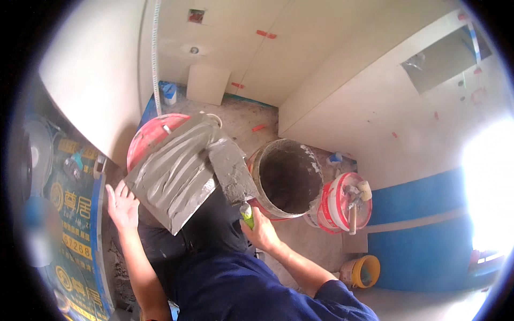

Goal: The person cuts a ceramic tile using an angle grinder, applies adhesive to the back of the tile with a notched trowel, and installs the tile into a recessed wall niche. They use a rubber mallet to secure the tile and a measuring tape to check dimensions.

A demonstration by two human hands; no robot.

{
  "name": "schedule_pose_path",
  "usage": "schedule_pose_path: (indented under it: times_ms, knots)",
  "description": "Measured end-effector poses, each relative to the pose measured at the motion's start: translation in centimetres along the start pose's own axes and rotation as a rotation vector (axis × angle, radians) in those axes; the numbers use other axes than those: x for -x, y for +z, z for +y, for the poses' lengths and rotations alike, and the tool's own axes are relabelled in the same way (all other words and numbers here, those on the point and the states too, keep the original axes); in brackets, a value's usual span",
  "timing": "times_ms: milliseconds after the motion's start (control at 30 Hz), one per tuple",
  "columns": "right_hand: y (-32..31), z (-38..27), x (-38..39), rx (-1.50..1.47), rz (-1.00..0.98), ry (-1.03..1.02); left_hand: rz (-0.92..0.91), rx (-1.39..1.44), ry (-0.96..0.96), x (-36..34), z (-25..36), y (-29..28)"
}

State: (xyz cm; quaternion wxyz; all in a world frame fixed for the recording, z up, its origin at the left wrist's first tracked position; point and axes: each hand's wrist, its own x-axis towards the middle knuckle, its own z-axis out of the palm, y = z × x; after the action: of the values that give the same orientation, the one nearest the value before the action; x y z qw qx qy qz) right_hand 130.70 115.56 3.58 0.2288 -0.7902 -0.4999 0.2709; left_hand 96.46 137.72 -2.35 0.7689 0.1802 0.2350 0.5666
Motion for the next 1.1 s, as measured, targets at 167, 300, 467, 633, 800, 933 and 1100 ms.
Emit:
schedule_pose_path:
  times_ms: [167,300,467,633,800,933,1100]
  knots:
    - [1.2,1.0,0.4,-0.081,0.080,0.197,0.055,-0.042,0.009,0.2,0.2,-0.2]
    - [1.5,1.3,-0.1,-0.032,0.117,0.240,0.103,-0.070,0.008,0.1,0.3,-0.2]
    - [0.2,0.7,-0.8,0.003,0.168,0.284,0.128,-0.036,-0.002,-0.1,0.3,-0.7]
    - [-4.1,0.9,0.3,0.050,0.263,0.359,0.058,-0.017,-0.002,0.0,0.2,-0.7]
    - [-10.5,3.7,2.7,0.343,0.372,0.277,0.066,0.003,0.005,-0.1,0.1,-0.7]
    - [-13.9,4.5,5.6,0.831,0.148,0.318,0.101,0.017,0.012,0.1,0.1,-0.8]
    - [-13.0,9.0,4.6,1.111,-0.085,0.025,0.089,0.030,0.007,-0.1,-0.3,-1.1]
